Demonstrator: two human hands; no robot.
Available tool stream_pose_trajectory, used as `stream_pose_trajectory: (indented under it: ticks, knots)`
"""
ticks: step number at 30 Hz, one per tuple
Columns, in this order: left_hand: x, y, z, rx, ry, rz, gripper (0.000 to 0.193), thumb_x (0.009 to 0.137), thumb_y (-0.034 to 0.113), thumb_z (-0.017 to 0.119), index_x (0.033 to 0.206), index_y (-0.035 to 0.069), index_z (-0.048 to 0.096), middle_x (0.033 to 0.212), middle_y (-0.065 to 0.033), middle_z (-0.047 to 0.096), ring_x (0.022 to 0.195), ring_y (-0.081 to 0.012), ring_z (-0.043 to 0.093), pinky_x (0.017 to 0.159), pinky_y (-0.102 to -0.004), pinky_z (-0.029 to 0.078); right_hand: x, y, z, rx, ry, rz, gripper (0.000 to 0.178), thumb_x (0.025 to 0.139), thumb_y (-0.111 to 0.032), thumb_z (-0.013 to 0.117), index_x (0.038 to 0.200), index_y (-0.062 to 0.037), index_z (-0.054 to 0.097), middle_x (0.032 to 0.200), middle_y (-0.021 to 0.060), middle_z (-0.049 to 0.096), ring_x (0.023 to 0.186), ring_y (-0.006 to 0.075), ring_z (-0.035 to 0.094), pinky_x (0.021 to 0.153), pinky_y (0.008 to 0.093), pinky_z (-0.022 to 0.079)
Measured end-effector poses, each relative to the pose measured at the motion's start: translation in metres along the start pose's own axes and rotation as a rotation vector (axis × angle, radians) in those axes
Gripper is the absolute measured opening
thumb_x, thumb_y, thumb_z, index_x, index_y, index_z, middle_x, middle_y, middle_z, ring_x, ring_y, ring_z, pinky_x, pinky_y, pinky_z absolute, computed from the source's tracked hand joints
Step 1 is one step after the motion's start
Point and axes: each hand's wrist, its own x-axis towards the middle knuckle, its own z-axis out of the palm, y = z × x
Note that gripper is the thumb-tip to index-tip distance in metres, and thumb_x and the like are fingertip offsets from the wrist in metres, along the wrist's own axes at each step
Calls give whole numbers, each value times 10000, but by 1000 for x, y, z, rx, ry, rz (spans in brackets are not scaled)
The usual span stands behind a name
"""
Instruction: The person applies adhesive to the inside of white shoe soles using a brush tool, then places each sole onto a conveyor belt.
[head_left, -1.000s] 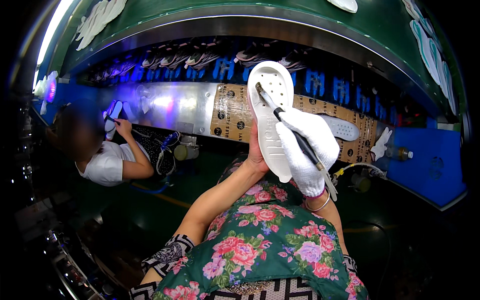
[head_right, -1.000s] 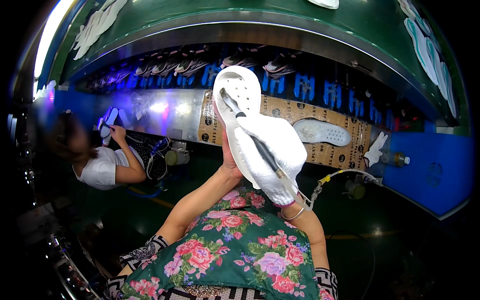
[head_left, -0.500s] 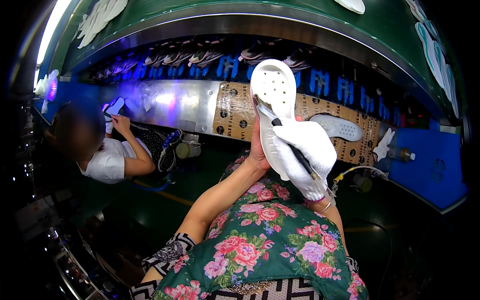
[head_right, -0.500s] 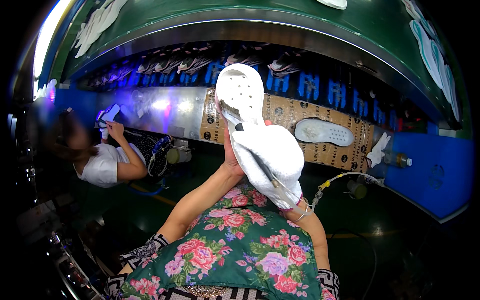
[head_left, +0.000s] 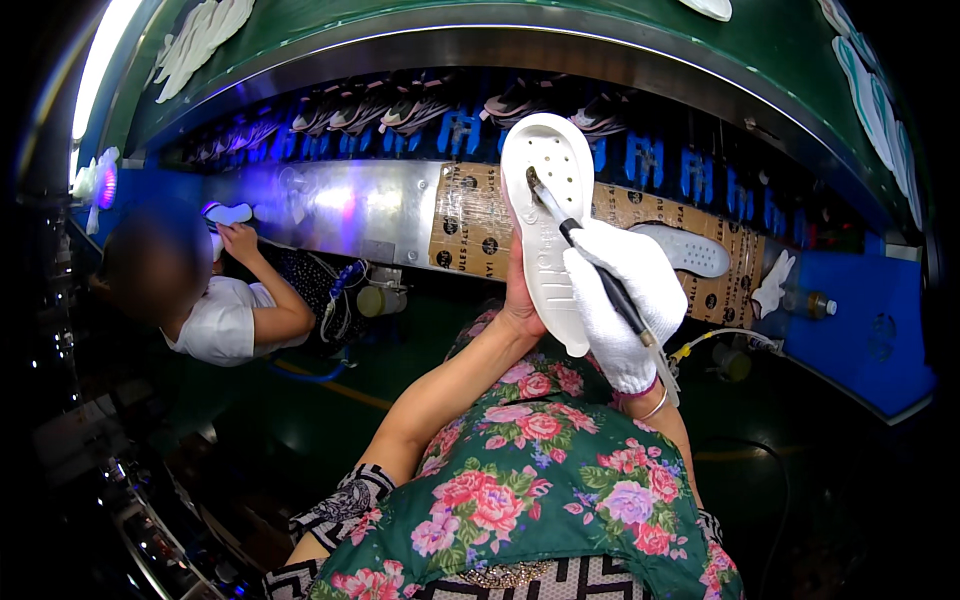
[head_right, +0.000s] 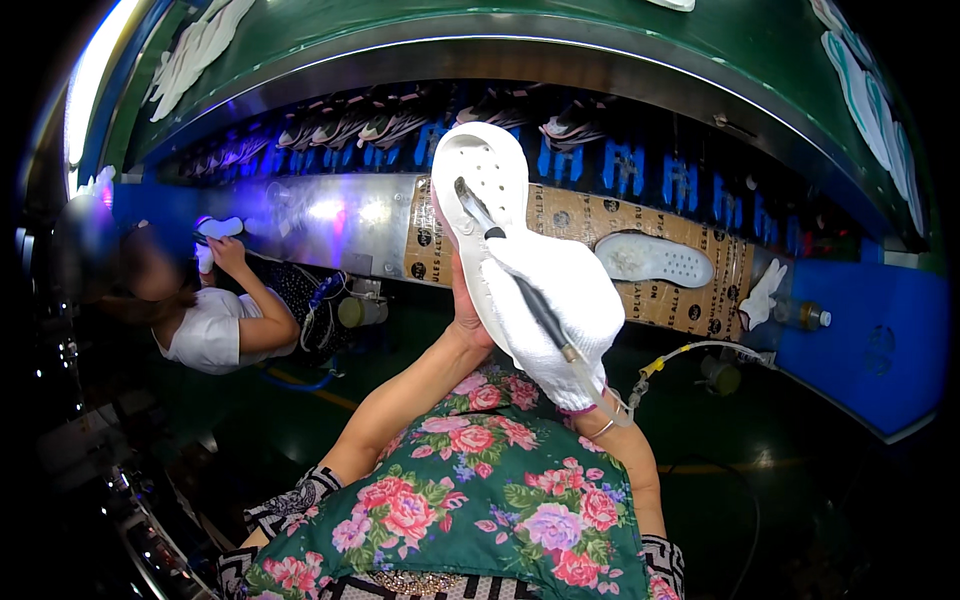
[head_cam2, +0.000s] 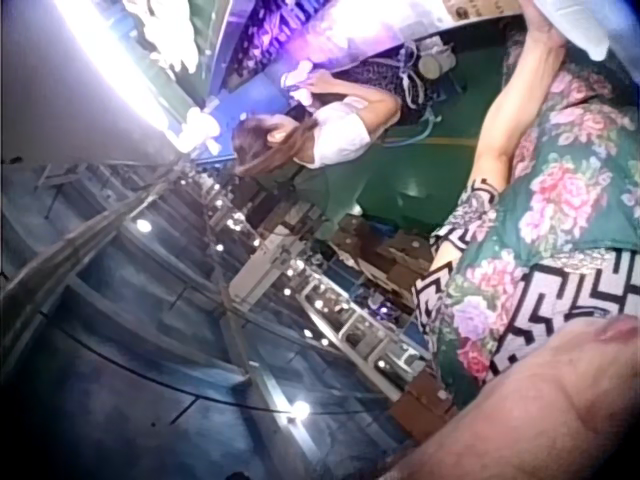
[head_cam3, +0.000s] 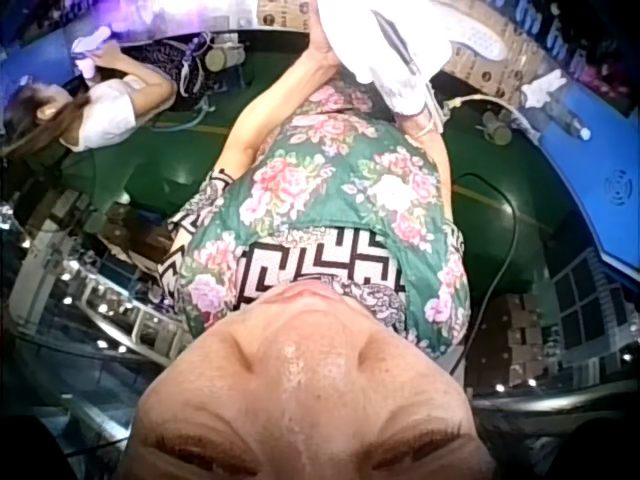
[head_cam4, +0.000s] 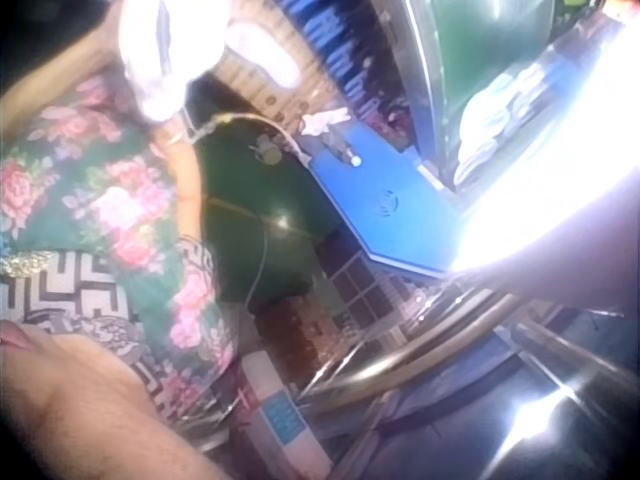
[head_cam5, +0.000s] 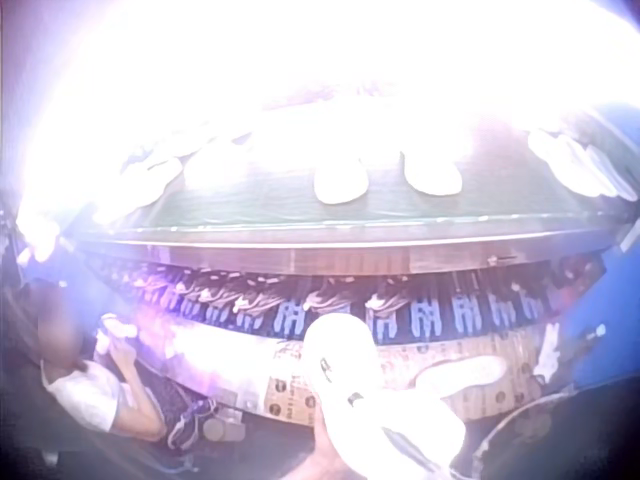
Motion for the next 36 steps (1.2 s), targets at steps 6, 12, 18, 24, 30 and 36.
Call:
stream_pose_trajectory:
  ticks: [6,12,18,24,30,36]
  knots:
    - [7,0,-11,-298,-273,-70,984,858,790,470,1513,67,336,1408,-207,519,1271,-345,547,1075,-513,459,3,-4,1,-137,-90,-184,236,766,0,764,1000,-15,744,991,125,735,872,253,707,793,336,542]
    - [6,4,-5,-256,-206,-51,945,872,787,446,1502,89,358,1369,-204,549,1229,-345,578,1049,-506,483,4,4,3,-177,-76,-276,259,751,4,771,1005,-42,744,975,131,736,866,267,705,764,346,544]
    - [6,6,1,-259,-162,-30,908,887,778,424,1503,113,364,1346,-216,566,1190,-352,605,998,-519,519,4,2,-6,-108,-102,-206,261,756,5,773,1009,-60,755,986,124,744,878,267,704,784,349,543]
    - [7,4,1,-148,-98,-65,935,831,796,509,1471,121,414,1341,-161,592,1180,-348,614,983,-547,518,-2,16,-7,-226,-139,-327,296,735,11,775,1019,-71,760,1011,124,742,897,276,702,801,352,541]
    - [4,2,-2,-244,-222,-59,897,899,764,426,1518,120,342,1379,-212,545,1200,-357,600,989,-521,526,-2,8,-13,-208,-185,-348,301,718,17,775,1006,-71,760,999,125,741,896,283,699,795,359,540]
    - [7,2,-1,-266,-208,-70,900,900,761,427,1523,120,333,1382,-220,541,1202,-373,595,1002,-548,509,2,-1,-8,-227,-114,-262,292,734,20,771,1012,-67,752,986,117,737,859,270,699,771,348,538]
